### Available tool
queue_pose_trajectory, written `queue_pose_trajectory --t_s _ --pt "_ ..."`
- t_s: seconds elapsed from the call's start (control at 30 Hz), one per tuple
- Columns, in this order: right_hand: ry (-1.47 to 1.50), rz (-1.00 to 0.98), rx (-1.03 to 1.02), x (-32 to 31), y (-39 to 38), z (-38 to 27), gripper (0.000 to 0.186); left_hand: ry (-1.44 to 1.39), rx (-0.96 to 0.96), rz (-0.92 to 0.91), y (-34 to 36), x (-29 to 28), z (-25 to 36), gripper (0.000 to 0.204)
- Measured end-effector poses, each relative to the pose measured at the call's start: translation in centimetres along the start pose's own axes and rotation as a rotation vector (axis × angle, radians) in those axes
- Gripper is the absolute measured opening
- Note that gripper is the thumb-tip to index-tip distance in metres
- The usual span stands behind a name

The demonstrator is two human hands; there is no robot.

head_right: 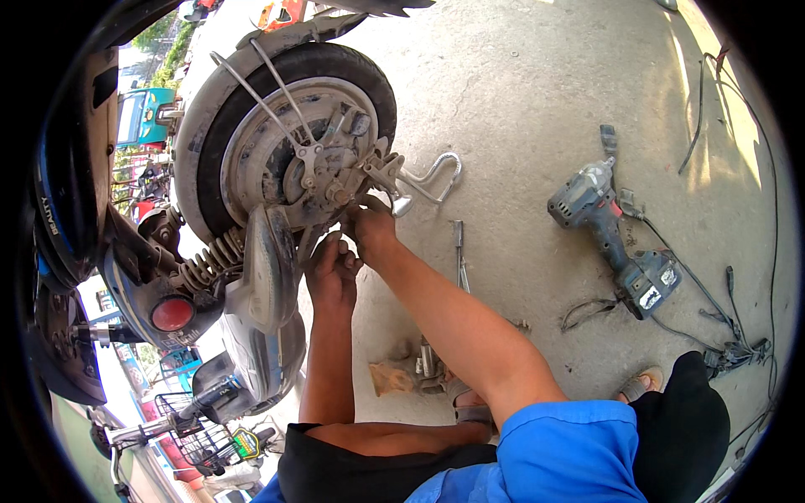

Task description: The person repairs the rear wheel assembly of a scooter using a cordless impact wrench and a manual T-handle wrench. They remove bolts from the wheel hub, adjust the brake mechanism, and re-tighten the components. The person then moves around the workshop, handling a battery charger and walking past other vehicles.

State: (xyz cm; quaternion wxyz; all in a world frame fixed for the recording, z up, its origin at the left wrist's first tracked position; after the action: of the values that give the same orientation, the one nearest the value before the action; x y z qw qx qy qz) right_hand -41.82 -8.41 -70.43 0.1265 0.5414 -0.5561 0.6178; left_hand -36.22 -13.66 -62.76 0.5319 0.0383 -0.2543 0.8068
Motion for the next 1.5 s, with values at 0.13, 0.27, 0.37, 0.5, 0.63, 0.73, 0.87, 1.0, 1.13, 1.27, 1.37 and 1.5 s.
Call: queue_pose_trajectory --t_s 0.13,0.27,0.37,0.5,0.63,0.73,0.87,1.0,1.13,1.27,1.37,1.5 --pt "-0.276 -0.015 -0.029 0.8 -0.6 -0.2 0.018 -0.056 0.006 0.033 0.3 -0.6 -0.1 0.01" --pt "-0.214 0.084 -0.066 0.5 0.0 -0.5 0.015 -0.007 -0.008 0.037 0.2 -0.6 0.0 0.01" --pt "-0.091 0.132 -0.043 -0.6 1.5 0.6 0.015 0.0 -0.002 0.026 0.2 -0.5 -0.1 0.012" --pt "-0.044 0.15 -0.066 -0.6 1.8 0.8 0.017 -0.011 -0.003 0.015 0.3 -0.4 -0.3 0.014" --pt "-0.199 0.182 -0.091 -0.9 2.0 0.9 0.019 -0.018 -0.008 0.022 0.3 -0.5 -0.3 0.015" --pt "-0.102 0.157 -0.101 -0.7 1.7 0.9 0.018 -0.007 -0.023 0.022 0.4 -0.5 -0.3 0.016" --pt "-0.089 0.141 -0.078 -0.1 1.1 0.3 0.029 -0.014 -0.03 0.013 0.3 -0.6 -0.4 0.017" --pt "-0.025 0.062 -0.103 0.1 1.1 -0.1 0.028 -0.033 -0.024 -0.001 0.4 -0.4 -0.3 0.017" --pt "0.054 0.03 -0.084 0.8 0.8 -0.7 0.029 -0.066 -0.031 0.003 0.6 -0.4 -0.4 0.015" --pt "-0.101 -0.021 -0.011 0.8 0.5 -0.8 0.028 -0.089 -0.041 -0.032 1.0 -0.6 -0.6 0.013" --pt "-0.115 -0.078 0.024 1.0 -0.1 -1.1 0.029 -0.101 -0.057 -0.035 1.2 -0.7 -0.6 0.013" --pt "-0.183 -0.166 0.06 0.6 -0.3 -0.8 0.027 -0.085 -0.043 -0.057 1.2 -0.6 -0.6 0.013"
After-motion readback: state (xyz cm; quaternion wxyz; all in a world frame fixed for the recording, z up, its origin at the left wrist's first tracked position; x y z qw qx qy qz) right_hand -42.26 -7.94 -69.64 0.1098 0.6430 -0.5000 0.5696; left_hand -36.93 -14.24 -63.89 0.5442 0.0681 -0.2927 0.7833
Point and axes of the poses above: each hand's wrist, its own y-axis towards the middle knuckle, its own x-axis out of the palm, z = x × y, the point moved 4 cm from there along y, towards the middle knuckle, and after that the axes turned 14 degrees about -y, right-handed, at the moved point
